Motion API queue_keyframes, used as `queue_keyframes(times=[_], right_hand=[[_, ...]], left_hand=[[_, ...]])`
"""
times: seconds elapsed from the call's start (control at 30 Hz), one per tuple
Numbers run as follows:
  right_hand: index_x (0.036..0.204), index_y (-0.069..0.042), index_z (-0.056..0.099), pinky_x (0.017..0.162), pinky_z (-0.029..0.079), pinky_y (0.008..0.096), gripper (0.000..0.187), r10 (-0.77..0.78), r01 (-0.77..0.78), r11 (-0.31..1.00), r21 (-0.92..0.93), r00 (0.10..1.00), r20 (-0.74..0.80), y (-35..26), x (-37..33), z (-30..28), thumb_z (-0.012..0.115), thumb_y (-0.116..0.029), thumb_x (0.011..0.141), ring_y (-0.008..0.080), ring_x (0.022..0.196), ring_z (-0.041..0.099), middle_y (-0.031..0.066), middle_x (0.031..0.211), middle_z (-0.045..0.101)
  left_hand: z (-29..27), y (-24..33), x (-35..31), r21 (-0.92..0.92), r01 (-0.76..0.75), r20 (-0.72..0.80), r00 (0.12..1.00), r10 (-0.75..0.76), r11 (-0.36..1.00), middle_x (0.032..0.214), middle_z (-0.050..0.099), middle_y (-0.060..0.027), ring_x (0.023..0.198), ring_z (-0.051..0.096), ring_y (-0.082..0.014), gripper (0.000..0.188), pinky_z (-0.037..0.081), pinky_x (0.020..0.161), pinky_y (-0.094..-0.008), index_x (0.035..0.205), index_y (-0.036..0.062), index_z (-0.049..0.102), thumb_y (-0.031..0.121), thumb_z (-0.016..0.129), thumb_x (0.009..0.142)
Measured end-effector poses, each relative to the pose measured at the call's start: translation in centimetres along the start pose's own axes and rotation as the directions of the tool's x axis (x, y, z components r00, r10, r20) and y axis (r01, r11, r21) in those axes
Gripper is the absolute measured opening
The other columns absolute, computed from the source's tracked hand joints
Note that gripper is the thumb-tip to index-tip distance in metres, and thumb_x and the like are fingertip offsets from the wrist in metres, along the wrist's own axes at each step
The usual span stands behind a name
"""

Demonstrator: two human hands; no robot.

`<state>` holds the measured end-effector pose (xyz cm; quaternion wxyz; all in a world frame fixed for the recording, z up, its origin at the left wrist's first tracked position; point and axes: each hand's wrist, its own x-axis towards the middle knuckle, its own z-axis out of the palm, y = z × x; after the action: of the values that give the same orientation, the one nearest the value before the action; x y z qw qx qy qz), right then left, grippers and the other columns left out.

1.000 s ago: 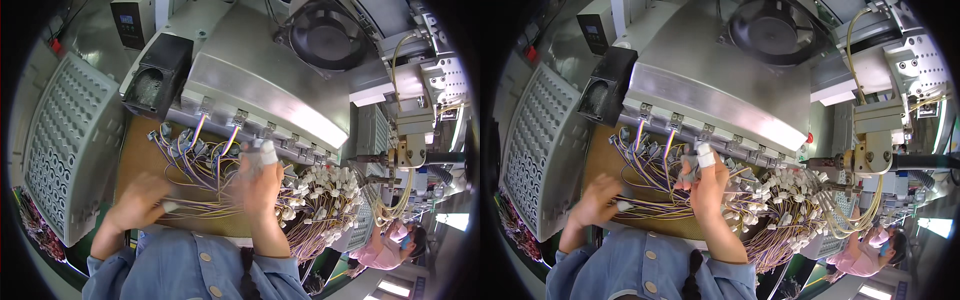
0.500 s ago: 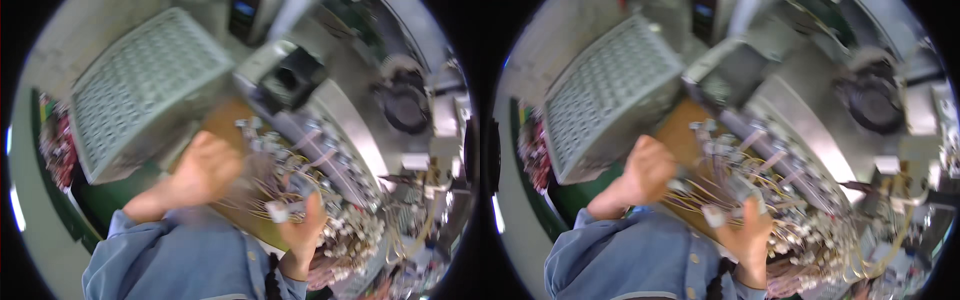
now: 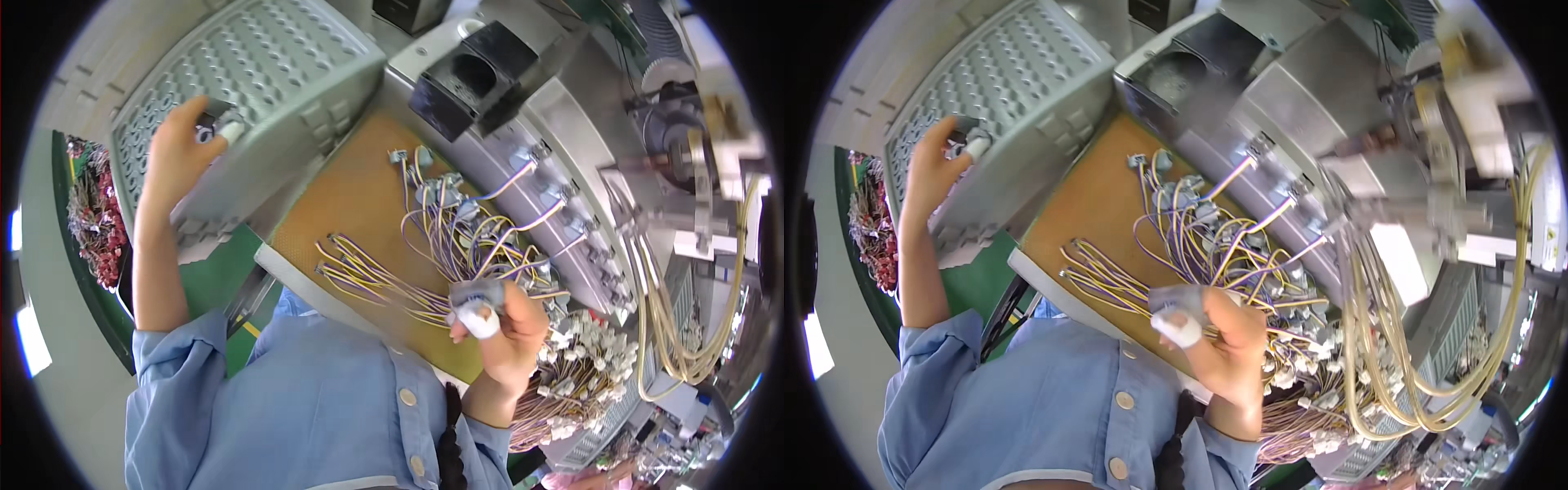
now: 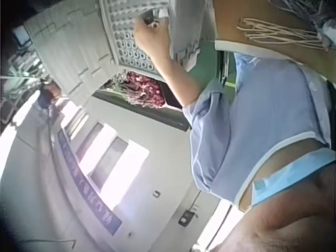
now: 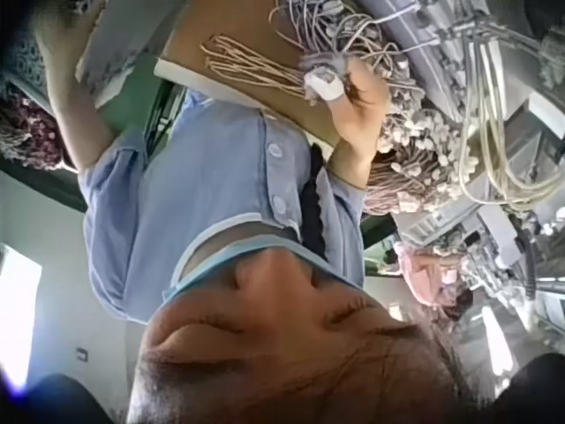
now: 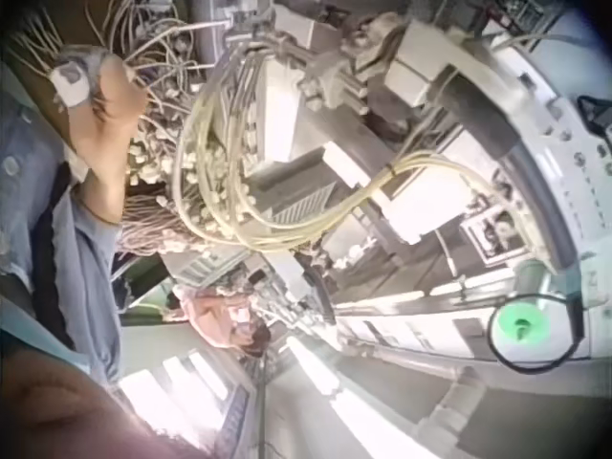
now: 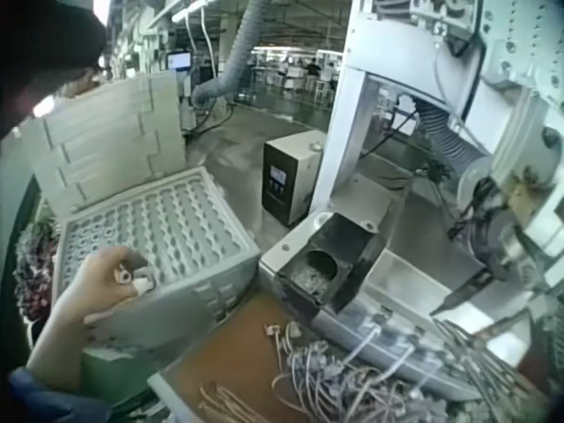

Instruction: The person attaches metal components onto wire harness connectors by hand and inserts the connectors into a soldering machine fixture.

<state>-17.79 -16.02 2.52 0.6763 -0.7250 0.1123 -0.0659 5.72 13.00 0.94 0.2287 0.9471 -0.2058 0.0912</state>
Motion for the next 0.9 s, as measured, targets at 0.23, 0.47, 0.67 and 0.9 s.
queue_keyframes(times=[0.23,0.47,0.67,0.9], right_hand=[[0.083,0.008,0.059,0.049,0.050,0.0230,0.010,0.000,0.008,0.996,-0.084,0.996,0.088,-0.4,0.2,-1.0,0.058,-0.002,0.081,0.0135,0.056,0.060,0.0119,0.070,0.062],[0.076,0.005,0.060,0.042,0.036,0.0184,0.010,-0.049,0.055,0.997,0.058,0.993,-0.109,-1.1,-0.9,-1.1,0.065,-0.004,0.076,0.0063,0.048,0.051,0.0048,0.062,0.059],[0.077,0.007,0.060,0.049,0.040,0.0210,0.012,-0.080,0.098,0.982,-0.164,0.990,0.112,-0.9,-1.0,-2.4,0.066,-0.004,0.075,0.0084,0.055,0.054,0.0056,0.066,0.060],[0.073,0.006,0.058,0.051,0.040,0.0234,0.015,-0.048,0.079,0.982,-0.171,0.983,0.176,-1.0,-1.6,-3.2,0.069,-0.004,0.073,0.0098,0.057,0.053,0.0081,0.069,0.061]], left_hand=[[2.3,11.3,-2.5,-0.981,0.177,0.194,0.863,0.467,0.079,0.104,0.059,-0.0125,0.093,0.059,-0.0197,0.051,0.047,0.085,-0.0330,0.118,-0.0054,0.047,0.010,0.068,0.075],[5.9,15.6,-6.3,-0.781,0.625,0.508,0.629,0.589,0.007,0.110,0.054,-0.0076,0.102,0.054,-0.0166,0.045,0.045,0.078,-0.0264,0.118,0.0006,0.047,-0.004,0.060,0.076],[5.9,16.9,-6.9,-0.941,0.165,0.306,0.789,0.533,0.296,0.099,0.053,-0.0116,0.088,0.055,-0.0188,0.031,0.044,0.073,-0.0260,0.103,-0.0008,0.055,-0.002,0.063,0.074],[6.2,16.6,-7.1,-0.919,0.215,0.374,0.743,0.555,0.331,0.096,0.056,-0.0112,0.082,0.057,-0.0194,0.035,0.046,0.072,-0.0286,0.103,-0.0039,0.055,-0.007,0.063,0.069]])
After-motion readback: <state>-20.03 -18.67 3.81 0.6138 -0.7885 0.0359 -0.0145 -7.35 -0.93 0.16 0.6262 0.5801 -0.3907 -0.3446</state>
